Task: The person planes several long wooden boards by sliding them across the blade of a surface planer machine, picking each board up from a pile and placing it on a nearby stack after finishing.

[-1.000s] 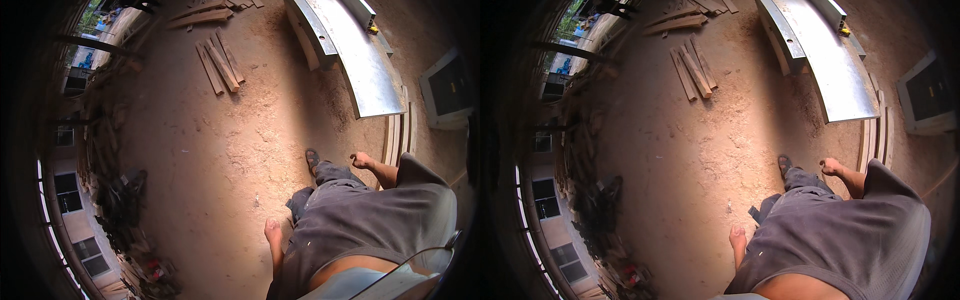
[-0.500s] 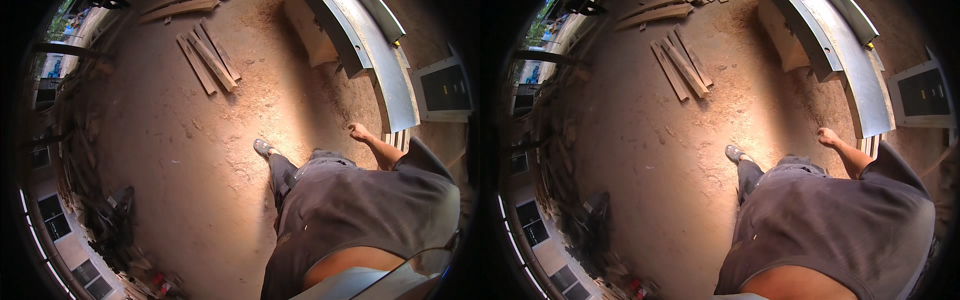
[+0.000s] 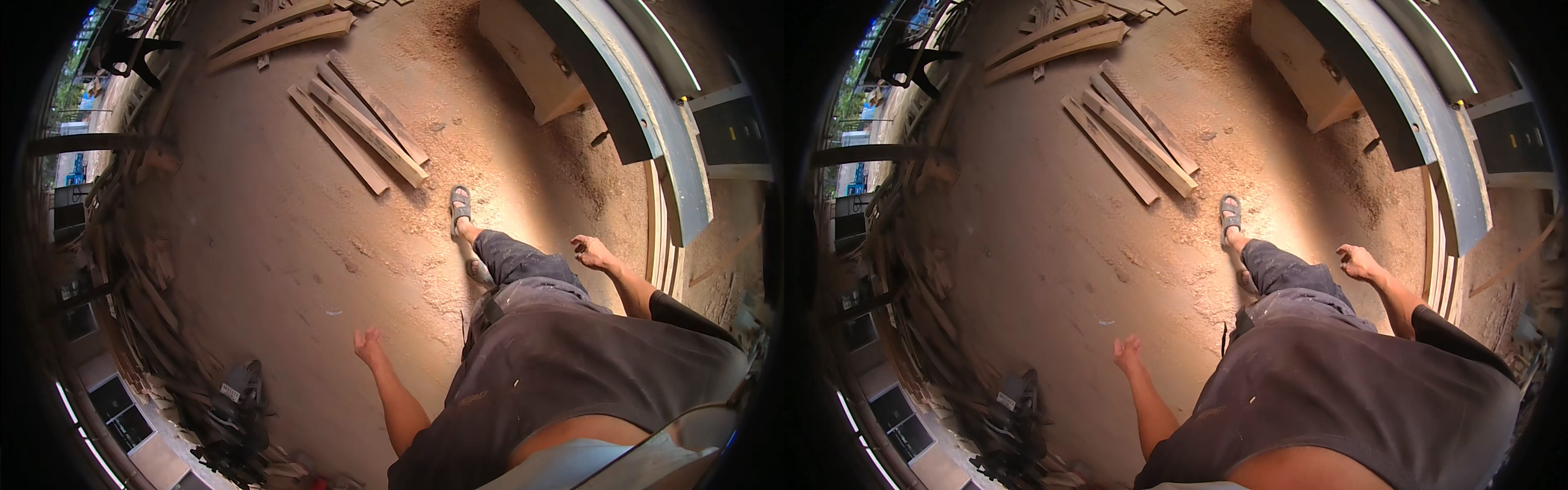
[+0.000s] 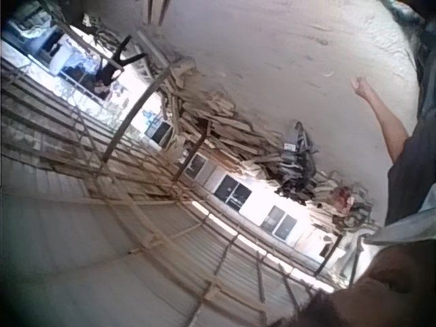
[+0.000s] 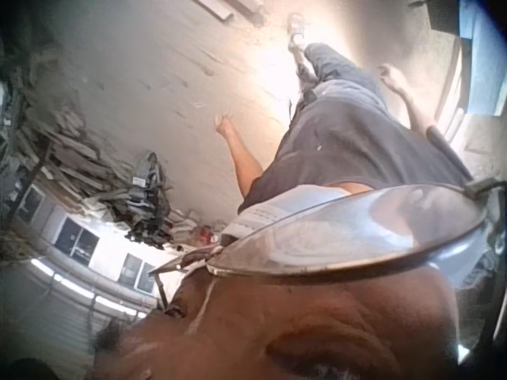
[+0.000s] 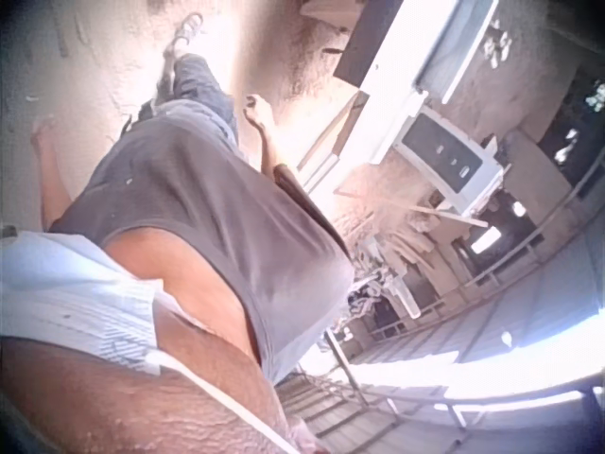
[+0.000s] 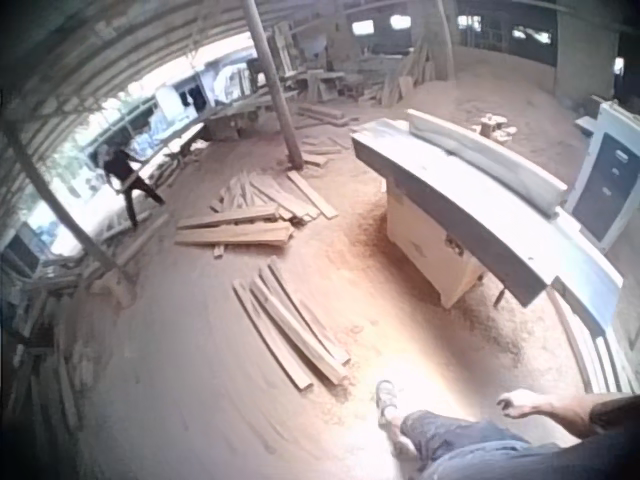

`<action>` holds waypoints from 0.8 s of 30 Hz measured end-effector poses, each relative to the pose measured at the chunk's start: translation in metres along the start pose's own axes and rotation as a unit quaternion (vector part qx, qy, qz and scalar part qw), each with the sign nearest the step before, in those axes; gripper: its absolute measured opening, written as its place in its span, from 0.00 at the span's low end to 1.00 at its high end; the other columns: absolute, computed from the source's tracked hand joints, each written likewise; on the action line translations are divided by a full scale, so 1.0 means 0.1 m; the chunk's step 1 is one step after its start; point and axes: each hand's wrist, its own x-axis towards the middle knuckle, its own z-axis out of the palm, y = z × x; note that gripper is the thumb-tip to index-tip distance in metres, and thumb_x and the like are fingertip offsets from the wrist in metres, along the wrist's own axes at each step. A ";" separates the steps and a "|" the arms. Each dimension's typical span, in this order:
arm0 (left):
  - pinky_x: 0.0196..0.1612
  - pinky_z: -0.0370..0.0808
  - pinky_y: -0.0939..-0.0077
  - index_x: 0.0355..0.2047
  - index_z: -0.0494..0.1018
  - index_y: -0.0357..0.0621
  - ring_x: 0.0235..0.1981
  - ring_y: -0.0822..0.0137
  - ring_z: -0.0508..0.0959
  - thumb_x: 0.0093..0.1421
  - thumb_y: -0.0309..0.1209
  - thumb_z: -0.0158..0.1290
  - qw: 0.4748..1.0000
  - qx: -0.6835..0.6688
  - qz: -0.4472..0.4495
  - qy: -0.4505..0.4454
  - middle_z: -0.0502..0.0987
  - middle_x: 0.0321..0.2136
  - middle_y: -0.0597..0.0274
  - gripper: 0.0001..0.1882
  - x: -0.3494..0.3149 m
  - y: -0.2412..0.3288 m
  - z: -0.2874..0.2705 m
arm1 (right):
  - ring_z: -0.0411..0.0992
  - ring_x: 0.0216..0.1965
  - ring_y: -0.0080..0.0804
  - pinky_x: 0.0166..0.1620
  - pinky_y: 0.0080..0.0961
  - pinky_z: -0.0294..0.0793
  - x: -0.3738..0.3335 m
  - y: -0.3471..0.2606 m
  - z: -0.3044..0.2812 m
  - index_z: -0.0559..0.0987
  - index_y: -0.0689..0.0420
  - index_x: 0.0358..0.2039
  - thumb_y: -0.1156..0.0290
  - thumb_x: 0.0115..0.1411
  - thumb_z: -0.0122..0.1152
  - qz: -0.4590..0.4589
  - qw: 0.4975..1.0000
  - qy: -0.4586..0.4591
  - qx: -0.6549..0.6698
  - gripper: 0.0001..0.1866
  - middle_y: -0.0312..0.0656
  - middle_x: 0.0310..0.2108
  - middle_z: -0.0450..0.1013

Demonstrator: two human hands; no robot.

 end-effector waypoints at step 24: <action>0.64 0.62 0.50 0.64 0.59 0.33 0.61 0.37 0.64 0.58 0.42 0.59 0.744 0.609 0.112 -0.253 0.60 0.65 0.39 0.39 3.32 0.74 1.77 | 0.73 0.54 0.55 0.55 0.42 0.74 6.25 -4.58 3.17 0.68 0.66 0.57 0.56 0.47 0.66 0.096 0.994 -0.060 -0.008 0.39 0.65 0.51 0.73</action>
